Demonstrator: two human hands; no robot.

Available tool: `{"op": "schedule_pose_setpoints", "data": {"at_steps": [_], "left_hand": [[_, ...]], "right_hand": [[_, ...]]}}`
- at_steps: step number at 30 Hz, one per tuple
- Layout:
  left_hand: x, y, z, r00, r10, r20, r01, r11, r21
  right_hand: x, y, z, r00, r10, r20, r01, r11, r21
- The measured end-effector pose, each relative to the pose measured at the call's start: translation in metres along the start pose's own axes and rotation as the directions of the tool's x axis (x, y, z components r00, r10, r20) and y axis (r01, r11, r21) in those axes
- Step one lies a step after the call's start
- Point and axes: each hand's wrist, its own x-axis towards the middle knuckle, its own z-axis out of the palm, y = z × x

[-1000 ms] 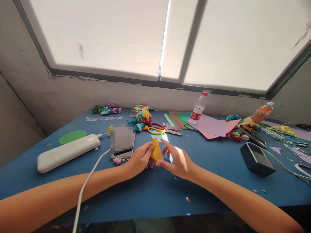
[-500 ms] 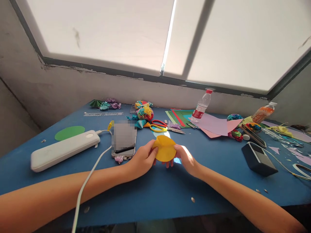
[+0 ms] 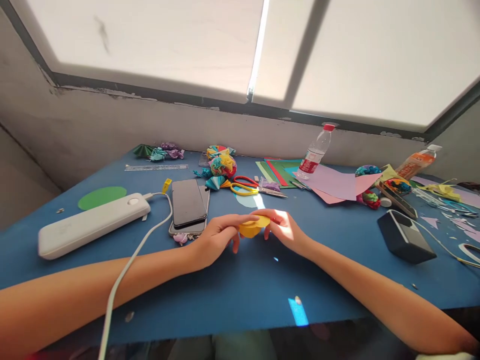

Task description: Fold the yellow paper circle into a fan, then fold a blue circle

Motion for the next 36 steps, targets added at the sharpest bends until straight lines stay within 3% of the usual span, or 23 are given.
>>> {"op": "schedule_pose_setpoints", "data": {"at_steps": [2,4,7,12,16,19,24,29,36], "left_hand": [[0.000,-0.001,0.000,1.000,-0.010,-0.010,0.010,0.998,-0.060],[0.002,-0.004,0.000,0.998,-0.040,-0.052,0.034,0.992,-0.118],[0.005,-0.005,0.002,0.994,-0.103,-0.039,0.101,0.993,-0.063],[0.005,0.002,0.003,0.991,-0.100,0.088,0.091,0.991,0.098],[0.005,0.002,0.004,0.989,-0.125,0.079,0.118,0.989,0.093],[0.005,0.001,0.004,0.983,-0.148,0.106,0.141,0.987,0.073],[0.004,0.004,0.004,0.983,-0.147,0.111,0.140,0.988,0.067],[0.005,0.003,0.004,0.988,-0.121,0.097,0.105,0.983,0.150],[0.004,-0.001,0.007,0.994,-0.096,0.054,0.088,0.986,0.140]], "right_hand": [[0.000,0.006,-0.002,0.987,-0.160,-0.009,0.156,0.973,-0.168],[0.000,0.010,-0.004,0.938,-0.345,0.010,0.330,0.886,-0.327],[-0.001,0.010,-0.005,0.868,-0.496,0.031,0.457,0.772,-0.441],[-0.006,0.000,-0.005,0.819,-0.560,0.124,0.525,0.645,-0.555],[-0.008,-0.003,-0.010,0.755,-0.599,0.266,0.538,0.333,-0.775],[-0.010,-0.004,-0.015,0.771,-0.542,0.334,0.495,0.179,-0.850],[-0.012,-0.007,-0.017,0.808,-0.473,0.352,0.470,0.157,-0.869],[-0.012,-0.005,-0.016,0.826,-0.465,0.318,0.460,0.231,-0.857],[-0.014,-0.017,-0.013,0.779,-0.492,0.388,0.526,0.176,-0.832]]}}
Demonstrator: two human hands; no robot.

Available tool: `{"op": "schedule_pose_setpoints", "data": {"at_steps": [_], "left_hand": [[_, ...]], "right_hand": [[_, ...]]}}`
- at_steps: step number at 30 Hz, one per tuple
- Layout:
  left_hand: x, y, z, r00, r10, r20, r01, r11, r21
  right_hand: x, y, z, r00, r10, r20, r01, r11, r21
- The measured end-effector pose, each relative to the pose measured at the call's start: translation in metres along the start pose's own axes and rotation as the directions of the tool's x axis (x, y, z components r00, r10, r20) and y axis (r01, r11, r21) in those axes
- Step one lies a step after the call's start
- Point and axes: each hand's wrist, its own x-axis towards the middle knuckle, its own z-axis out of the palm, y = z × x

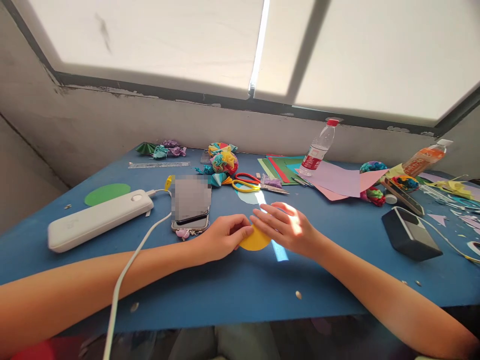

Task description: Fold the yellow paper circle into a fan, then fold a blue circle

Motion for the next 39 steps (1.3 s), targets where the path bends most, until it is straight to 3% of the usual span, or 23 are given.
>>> {"op": "schedule_pose_setpoints", "data": {"at_steps": [8,14,26,31,35,39], "left_hand": [[0.002,-0.004,0.001,0.999,-0.009,0.041,0.014,0.994,-0.107],[0.001,-0.003,-0.001,1.000,-0.011,0.000,0.011,0.991,-0.135],[0.000,0.005,-0.001,0.994,-0.079,0.072,0.092,0.975,-0.202],[0.000,-0.001,-0.001,0.994,-0.066,0.087,0.072,0.995,-0.076],[-0.002,-0.004,0.000,0.998,-0.037,0.057,0.035,0.999,0.032],[-0.003,-0.001,-0.002,0.995,-0.027,0.096,0.032,0.998,-0.052]], "right_hand": [[-0.001,0.002,0.001,0.997,-0.078,-0.024,0.075,0.990,-0.121],[0.002,0.001,-0.003,0.975,-0.205,-0.085,0.183,0.958,-0.219],[0.000,0.000,0.006,0.948,-0.236,-0.216,0.192,0.960,-0.204],[0.003,-0.007,0.005,0.924,-0.292,-0.246,0.234,0.942,-0.241],[0.004,-0.011,0.005,0.933,-0.271,-0.239,0.223,0.952,-0.212],[0.004,-0.012,0.006,0.953,-0.222,-0.209,0.184,0.965,-0.188]]}}
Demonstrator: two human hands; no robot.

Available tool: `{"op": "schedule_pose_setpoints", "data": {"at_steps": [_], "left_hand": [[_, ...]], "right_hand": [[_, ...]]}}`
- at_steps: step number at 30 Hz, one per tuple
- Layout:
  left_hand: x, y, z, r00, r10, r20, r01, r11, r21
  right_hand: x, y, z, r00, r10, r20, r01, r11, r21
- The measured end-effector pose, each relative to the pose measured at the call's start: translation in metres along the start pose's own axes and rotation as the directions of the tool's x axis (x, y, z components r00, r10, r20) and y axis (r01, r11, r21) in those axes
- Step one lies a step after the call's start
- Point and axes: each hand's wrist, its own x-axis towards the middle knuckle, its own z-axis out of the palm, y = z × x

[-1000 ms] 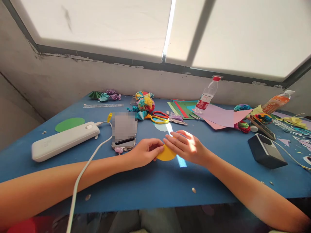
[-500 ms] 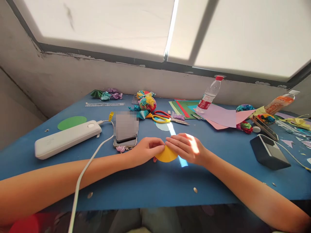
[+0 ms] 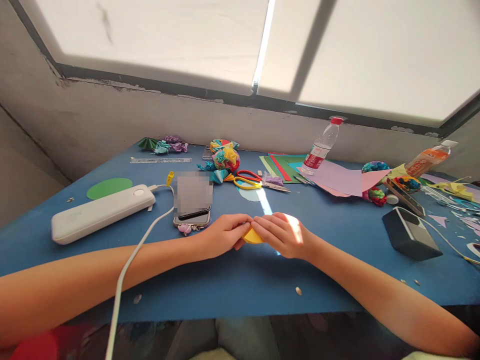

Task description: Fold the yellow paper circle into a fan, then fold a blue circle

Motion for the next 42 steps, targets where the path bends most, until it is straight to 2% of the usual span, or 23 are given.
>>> {"op": "schedule_pose_setpoints", "data": {"at_steps": [3,7,11,15,18,21,23,26,28,30,32,36,42], "left_hand": [[0.000,0.003,-0.001,0.997,0.010,0.073,-0.002,0.994,-0.109],[0.001,0.004,-0.001,0.993,0.032,0.116,-0.021,0.995,-0.093],[0.002,0.001,0.001,0.999,0.014,0.050,-0.012,0.999,-0.029],[0.001,-0.001,0.001,0.999,0.011,-0.049,-0.008,0.998,0.057],[-0.002,-0.001,0.000,0.990,0.055,-0.130,-0.028,0.979,0.201],[-0.005,-0.004,0.001,0.966,0.202,-0.162,-0.114,0.893,0.435],[-0.006,-0.007,0.001,0.929,0.339,-0.146,-0.185,0.770,0.610],[-0.007,-0.012,0.001,0.871,0.481,-0.101,-0.234,0.586,0.776],[-0.007,-0.013,0.000,0.856,0.507,-0.101,-0.219,0.533,0.817],[-0.007,-0.013,0.000,0.855,0.507,-0.111,-0.200,0.519,0.831],[-0.007,-0.012,0.000,0.854,0.510,-0.101,-0.207,0.512,0.834],[-0.008,-0.011,0.001,0.858,0.509,-0.062,-0.247,0.517,0.819],[-0.007,-0.007,0.000,0.917,0.387,-0.098,-0.192,0.643,0.741]], "right_hand": [[0.000,0.002,0.001,1.000,0.028,0.006,-0.028,1.000,-0.003],[0.000,0.003,0.002,0.997,0.065,0.028,-0.065,0.998,-0.009],[-0.001,0.003,0.003,0.992,0.120,0.034,-0.122,0.991,0.052],[-0.004,0.000,0.009,0.965,0.257,0.042,-0.259,0.932,0.253],[-0.008,-0.001,0.018,0.888,0.454,0.070,-0.436,0.785,0.440],[-0.009,0.001,0.023,0.805,0.564,0.186,-0.542,0.569,0.619],[-0.008,0.005,0.022,0.783,0.513,0.353,-0.586,0.416,0.695],[-0.005,0.013,0.013,0.748,0.349,0.565,-0.649,0.209,0.731],[-0.002,0.017,0.006,0.755,0.261,0.602,-0.641,0.098,0.761],[0.001,0.020,0.000,0.765,0.215,0.607,-0.625,0.026,0.780],[0.003,0.021,-0.002,0.743,0.245,0.623,-0.642,-0.004,0.767],[0.003,0.016,0.005,0.652,0.356,0.669,-0.718,0.007,0.696],[-0.001,0.010,0.015,0.624,0.461,0.631,-0.726,0.043,0.686]]}}
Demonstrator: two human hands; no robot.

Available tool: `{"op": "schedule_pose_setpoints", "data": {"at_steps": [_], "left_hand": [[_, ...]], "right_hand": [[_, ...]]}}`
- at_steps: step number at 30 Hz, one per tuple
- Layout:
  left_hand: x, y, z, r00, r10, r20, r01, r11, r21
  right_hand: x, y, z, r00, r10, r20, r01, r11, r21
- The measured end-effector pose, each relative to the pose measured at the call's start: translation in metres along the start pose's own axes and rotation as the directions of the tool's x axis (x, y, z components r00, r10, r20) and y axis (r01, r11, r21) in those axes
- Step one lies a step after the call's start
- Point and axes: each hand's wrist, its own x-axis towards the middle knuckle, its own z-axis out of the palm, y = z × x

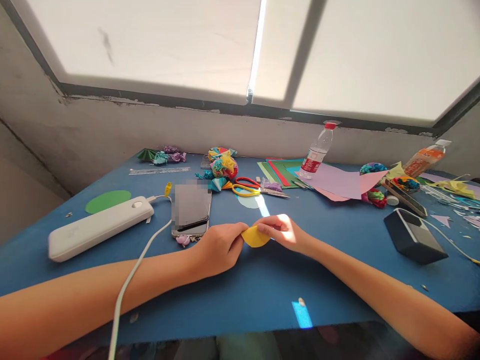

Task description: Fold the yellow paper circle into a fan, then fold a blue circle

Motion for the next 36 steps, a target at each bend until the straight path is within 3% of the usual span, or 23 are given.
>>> {"op": "schedule_pose_setpoints", "data": {"at_steps": [9,14,18,26,32,36], "left_hand": [[0.008,0.002,-0.007,0.986,-0.115,0.119,0.139,0.964,-0.227],[0.009,0.005,-0.011,0.982,-0.121,0.147,0.159,0.945,-0.286],[0.010,0.006,-0.014,0.972,-0.128,0.200,0.193,0.916,-0.352],[0.010,0.000,-0.004,0.981,-0.159,0.114,0.184,0.947,-0.264],[0.009,-0.002,-0.003,0.982,-0.169,0.087,0.186,0.948,-0.257],[0.008,-0.003,-0.002,0.983,-0.160,0.085,0.177,0.949,-0.262]], "right_hand": [[0.000,-0.003,0.005,0.986,-0.031,-0.165,0.036,0.999,0.024],[-0.001,0.000,0.007,0.988,-0.039,-0.152,0.049,0.997,0.062],[-0.002,0.004,0.010,0.984,-0.069,-0.167,0.066,0.998,-0.023],[-0.004,0.004,0.012,0.945,-0.239,-0.226,0.185,0.954,-0.237],[-0.004,0.003,0.011,0.966,-0.164,-0.198,0.135,0.979,-0.153],[-0.005,0.000,0.009,0.965,-0.178,-0.190,0.148,0.976,-0.159]]}}
